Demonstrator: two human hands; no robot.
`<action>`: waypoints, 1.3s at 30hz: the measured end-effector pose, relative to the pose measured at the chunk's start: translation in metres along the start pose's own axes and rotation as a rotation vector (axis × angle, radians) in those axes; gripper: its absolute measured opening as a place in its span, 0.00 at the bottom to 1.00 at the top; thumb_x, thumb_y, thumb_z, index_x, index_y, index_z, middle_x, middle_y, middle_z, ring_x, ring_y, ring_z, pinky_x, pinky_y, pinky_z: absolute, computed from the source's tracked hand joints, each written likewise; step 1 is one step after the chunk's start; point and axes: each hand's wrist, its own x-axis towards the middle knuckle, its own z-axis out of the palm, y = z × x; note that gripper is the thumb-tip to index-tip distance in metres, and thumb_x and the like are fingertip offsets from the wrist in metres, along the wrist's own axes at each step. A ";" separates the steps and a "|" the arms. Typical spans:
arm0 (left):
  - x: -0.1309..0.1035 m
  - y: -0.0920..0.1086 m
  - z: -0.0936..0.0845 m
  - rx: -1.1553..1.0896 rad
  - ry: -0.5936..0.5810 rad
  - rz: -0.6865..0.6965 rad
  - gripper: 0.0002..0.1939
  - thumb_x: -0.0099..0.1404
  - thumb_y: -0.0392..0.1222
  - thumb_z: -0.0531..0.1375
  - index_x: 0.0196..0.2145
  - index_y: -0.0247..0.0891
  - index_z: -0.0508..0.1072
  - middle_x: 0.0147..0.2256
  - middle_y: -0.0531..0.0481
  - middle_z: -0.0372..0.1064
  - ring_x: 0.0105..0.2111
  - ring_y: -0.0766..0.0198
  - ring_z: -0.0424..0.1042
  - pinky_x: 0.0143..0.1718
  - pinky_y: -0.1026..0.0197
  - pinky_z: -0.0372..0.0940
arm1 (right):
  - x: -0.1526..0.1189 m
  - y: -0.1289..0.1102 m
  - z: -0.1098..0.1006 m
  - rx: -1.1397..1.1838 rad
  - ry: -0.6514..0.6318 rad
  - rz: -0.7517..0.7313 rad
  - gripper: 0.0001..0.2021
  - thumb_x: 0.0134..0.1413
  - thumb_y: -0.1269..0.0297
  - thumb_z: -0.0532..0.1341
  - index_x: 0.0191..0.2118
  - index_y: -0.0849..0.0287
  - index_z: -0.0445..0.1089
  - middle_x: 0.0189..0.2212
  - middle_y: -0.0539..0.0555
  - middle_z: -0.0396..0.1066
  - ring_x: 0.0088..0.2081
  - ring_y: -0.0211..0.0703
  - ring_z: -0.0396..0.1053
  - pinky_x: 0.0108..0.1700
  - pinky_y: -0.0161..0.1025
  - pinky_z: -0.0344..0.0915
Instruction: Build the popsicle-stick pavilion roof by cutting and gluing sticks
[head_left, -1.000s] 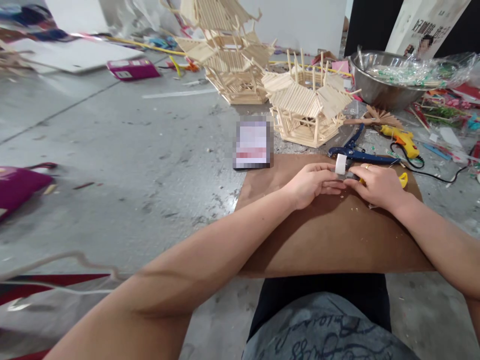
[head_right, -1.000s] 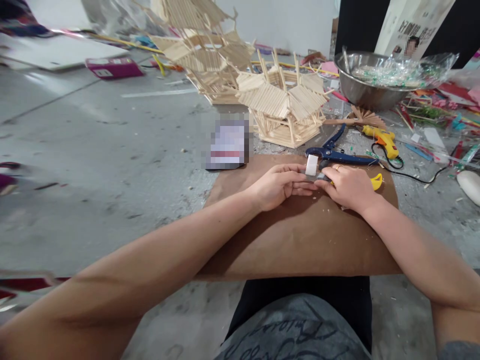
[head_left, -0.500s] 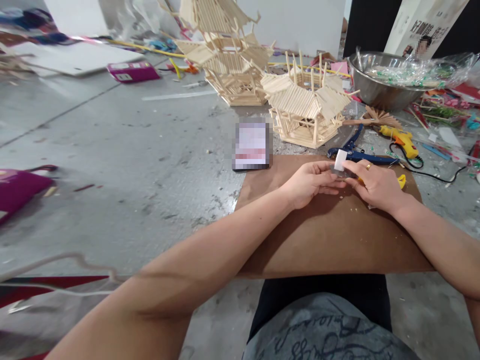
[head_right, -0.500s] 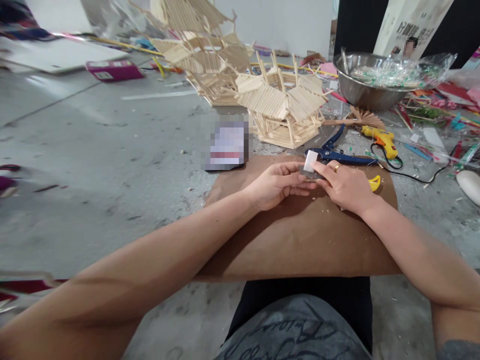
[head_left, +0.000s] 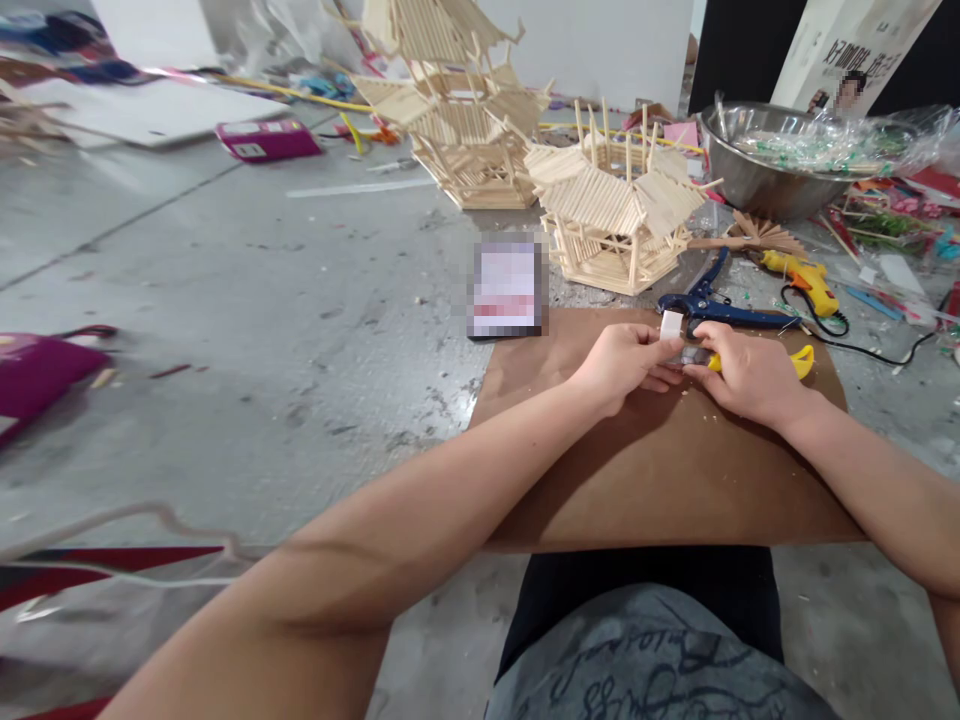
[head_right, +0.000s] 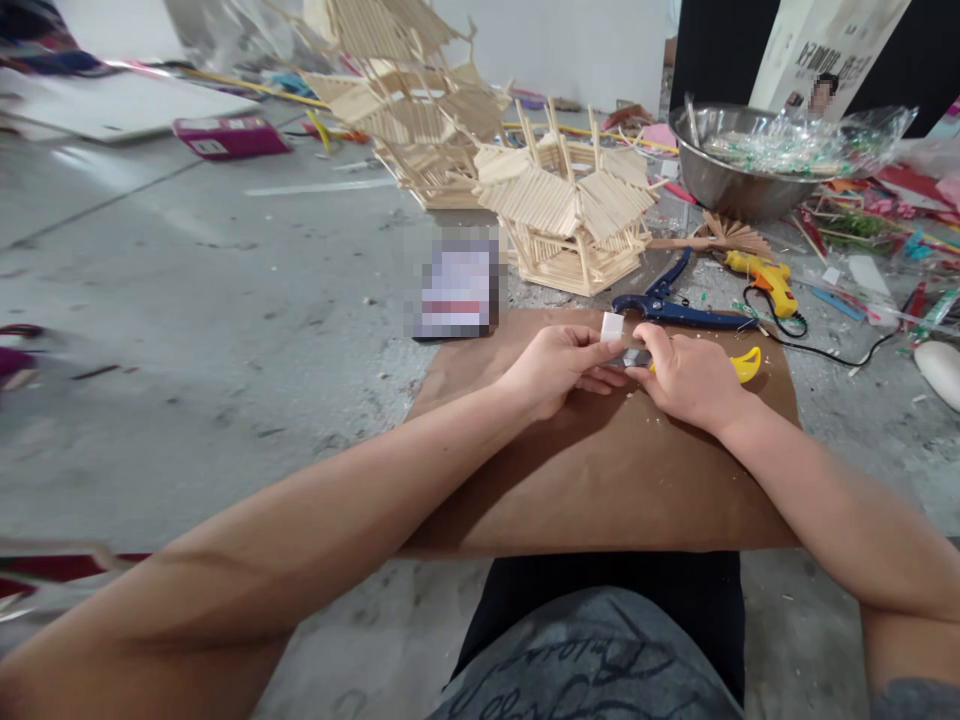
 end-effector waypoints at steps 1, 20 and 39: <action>-0.001 0.001 0.000 0.005 0.005 -0.003 0.07 0.57 0.39 0.61 0.27 0.32 0.68 0.21 0.50 0.71 0.22 0.68 0.72 0.23 0.68 0.64 | 0.000 0.000 -0.001 -0.010 0.000 0.001 0.19 0.56 0.53 0.50 0.47 0.61 0.61 0.36 0.58 0.73 0.33 0.46 0.70 0.30 0.37 0.57; -0.003 0.001 0.002 0.010 0.025 0.009 0.07 0.57 0.37 0.60 0.25 0.31 0.68 0.20 0.49 0.71 0.21 0.69 0.71 0.26 0.66 0.66 | 0.000 0.000 0.001 -0.051 0.036 0.005 0.17 0.55 0.53 0.50 0.42 0.60 0.63 0.31 0.56 0.73 0.31 0.46 0.70 0.27 0.36 0.52; -0.002 0.003 0.001 -0.033 0.020 -0.005 0.06 0.57 0.35 0.60 0.24 0.31 0.67 0.20 0.49 0.71 0.20 0.69 0.71 0.23 0.67 0.65 | -0.001 0.000 0.002 0.001 0.024 0.051 0.17 0.55 0.51 0.50 0.42 0.59 0.62 0.32 0.55 0.73 0.32 0.45 0.70 0.27 0.36 0.52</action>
